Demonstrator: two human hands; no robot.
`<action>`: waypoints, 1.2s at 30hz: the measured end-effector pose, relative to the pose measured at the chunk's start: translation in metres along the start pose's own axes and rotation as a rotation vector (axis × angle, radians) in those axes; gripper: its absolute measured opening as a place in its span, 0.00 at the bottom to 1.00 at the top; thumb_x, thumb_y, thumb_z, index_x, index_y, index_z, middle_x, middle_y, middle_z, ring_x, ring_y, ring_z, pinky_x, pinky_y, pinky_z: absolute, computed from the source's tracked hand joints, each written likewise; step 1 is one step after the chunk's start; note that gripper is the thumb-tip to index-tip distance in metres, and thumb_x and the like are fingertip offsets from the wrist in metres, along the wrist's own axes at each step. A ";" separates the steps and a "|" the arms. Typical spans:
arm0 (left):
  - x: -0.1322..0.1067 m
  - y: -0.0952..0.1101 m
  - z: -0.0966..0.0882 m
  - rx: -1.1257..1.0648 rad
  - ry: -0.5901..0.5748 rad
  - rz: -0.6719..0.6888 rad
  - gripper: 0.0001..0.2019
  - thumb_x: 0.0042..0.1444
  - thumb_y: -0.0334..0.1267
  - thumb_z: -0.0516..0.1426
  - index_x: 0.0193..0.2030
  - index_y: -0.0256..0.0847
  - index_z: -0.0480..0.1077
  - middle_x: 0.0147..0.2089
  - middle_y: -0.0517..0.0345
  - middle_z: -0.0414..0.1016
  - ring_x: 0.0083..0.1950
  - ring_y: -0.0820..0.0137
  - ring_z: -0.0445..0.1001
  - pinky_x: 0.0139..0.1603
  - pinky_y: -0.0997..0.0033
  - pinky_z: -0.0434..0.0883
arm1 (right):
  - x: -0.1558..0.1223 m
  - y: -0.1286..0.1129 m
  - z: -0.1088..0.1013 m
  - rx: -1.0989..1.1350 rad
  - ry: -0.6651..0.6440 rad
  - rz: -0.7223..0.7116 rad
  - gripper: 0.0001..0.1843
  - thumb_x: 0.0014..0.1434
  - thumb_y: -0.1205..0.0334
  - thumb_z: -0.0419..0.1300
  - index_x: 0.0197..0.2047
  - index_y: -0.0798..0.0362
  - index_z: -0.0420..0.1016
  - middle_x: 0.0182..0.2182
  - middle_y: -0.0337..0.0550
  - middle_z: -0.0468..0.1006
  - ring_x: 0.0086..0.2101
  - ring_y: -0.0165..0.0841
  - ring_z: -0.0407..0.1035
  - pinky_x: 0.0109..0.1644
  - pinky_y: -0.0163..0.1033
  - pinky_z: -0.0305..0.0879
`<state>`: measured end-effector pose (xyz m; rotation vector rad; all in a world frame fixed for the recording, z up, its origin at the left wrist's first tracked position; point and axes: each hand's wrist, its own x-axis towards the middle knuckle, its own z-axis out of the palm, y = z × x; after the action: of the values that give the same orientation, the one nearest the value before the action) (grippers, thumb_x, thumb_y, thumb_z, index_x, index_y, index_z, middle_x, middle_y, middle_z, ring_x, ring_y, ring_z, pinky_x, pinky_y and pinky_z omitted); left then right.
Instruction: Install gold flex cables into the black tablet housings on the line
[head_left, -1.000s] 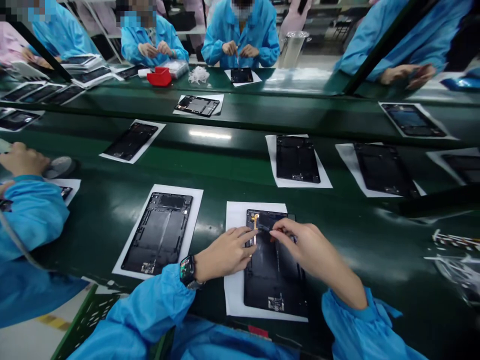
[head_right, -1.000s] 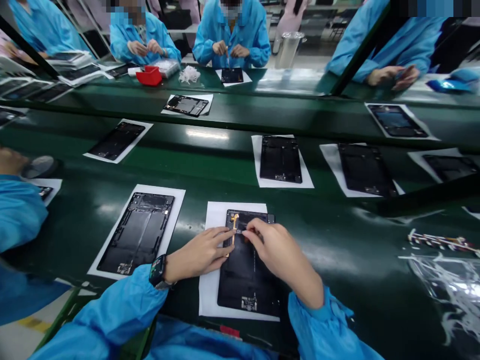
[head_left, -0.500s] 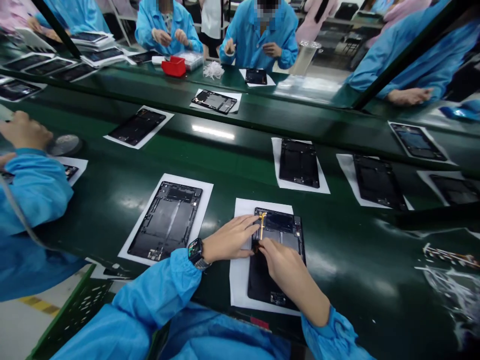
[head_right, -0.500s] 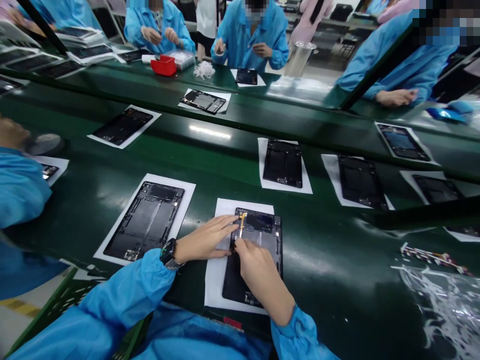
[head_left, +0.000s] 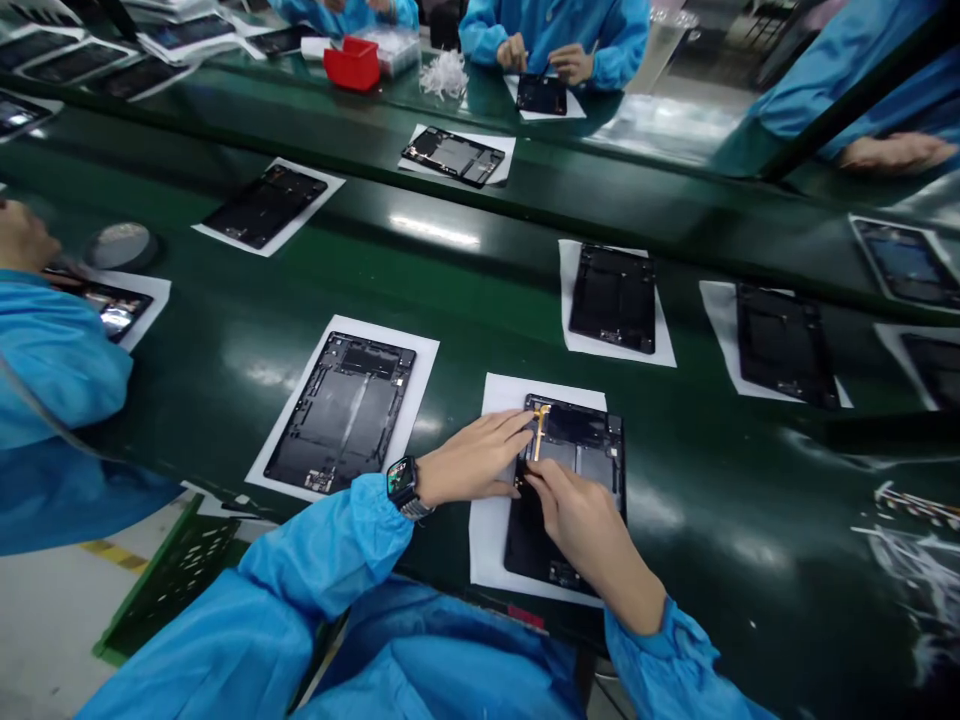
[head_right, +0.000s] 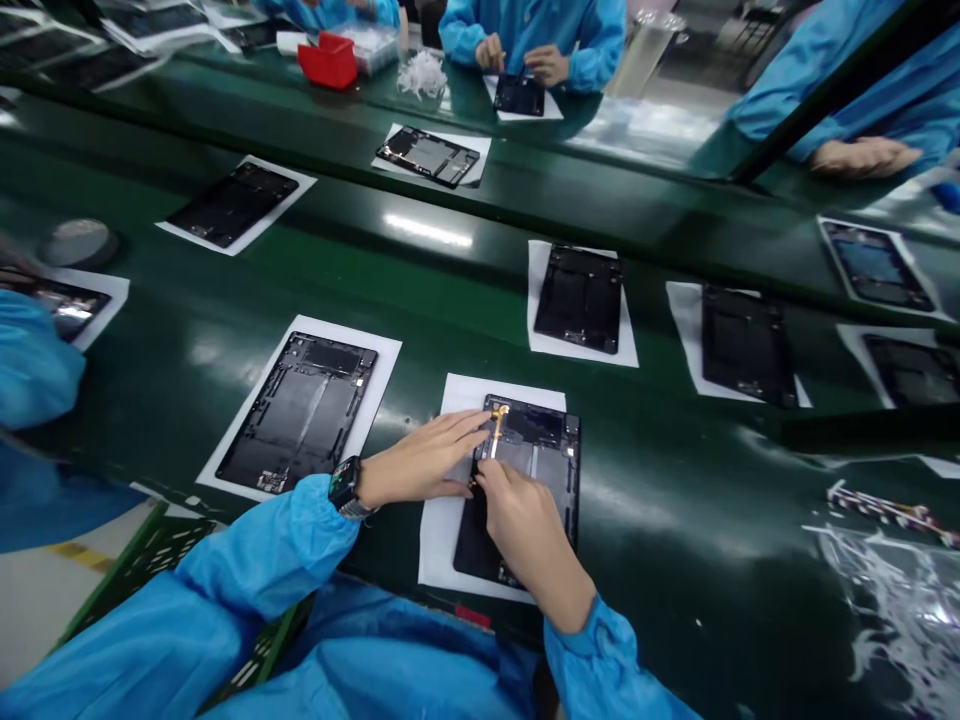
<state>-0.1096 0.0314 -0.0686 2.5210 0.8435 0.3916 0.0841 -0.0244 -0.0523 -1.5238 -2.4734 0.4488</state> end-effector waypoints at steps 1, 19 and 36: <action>0.000 0.000 0.000 0.000 0.000 -0.003 0.42 0.49 0.44 0.69 0.65 0.32 0.55 0.70 0.35 0.53 0.72 0.52 0.52 0.70 0.54 0.57 | -0.002 0.001 -0.001 0.038 0.000 0.007 0.09 0.68 0.67 0.48 0.42 0.53 0.69 0.35 0.46 0.79 0.31 0.37 0.75 0.32 0.37 0.65; 0.002 -0.001 0.003 -0.004 -0.011 -0.018 0.39 0.50 0.41 0.68 0.65 0.33 0.55 0.71 0.38 0.53 0.72 0.53 0.52 0.69 0.55 0.58 | 0.004 -0.017 -0.005 -0.146 -0.075 0.051 0.09 0.65 0.71 0.49 0.39 0.53 0.69 0.32 0.46 0.79 0.28 0.36 0.74 0.27 0.37 0.57; 0.001 -0.001 0.004 0.016 0.003 -0.008 0.42 0.48 0.45 0.70 0.65 0.32 0.56 0.71 0.37 0.53 0.72 0.52 0.53 0.69 0.55 0.58 | 0.005 -0.008 -0.016 -0.201 -0.152 0.097 0.05 0.66 0.69 0.53 0.40 0.53 0.69 0.30 0.44 0.80 0.27 0.36 0.74 0.27 0.38 0.50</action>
<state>-0.1082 0.0314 -0.0727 2.5315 0.8602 0.3879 0.0805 -0.0212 -0.0343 -1.7538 -2.6369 0.3520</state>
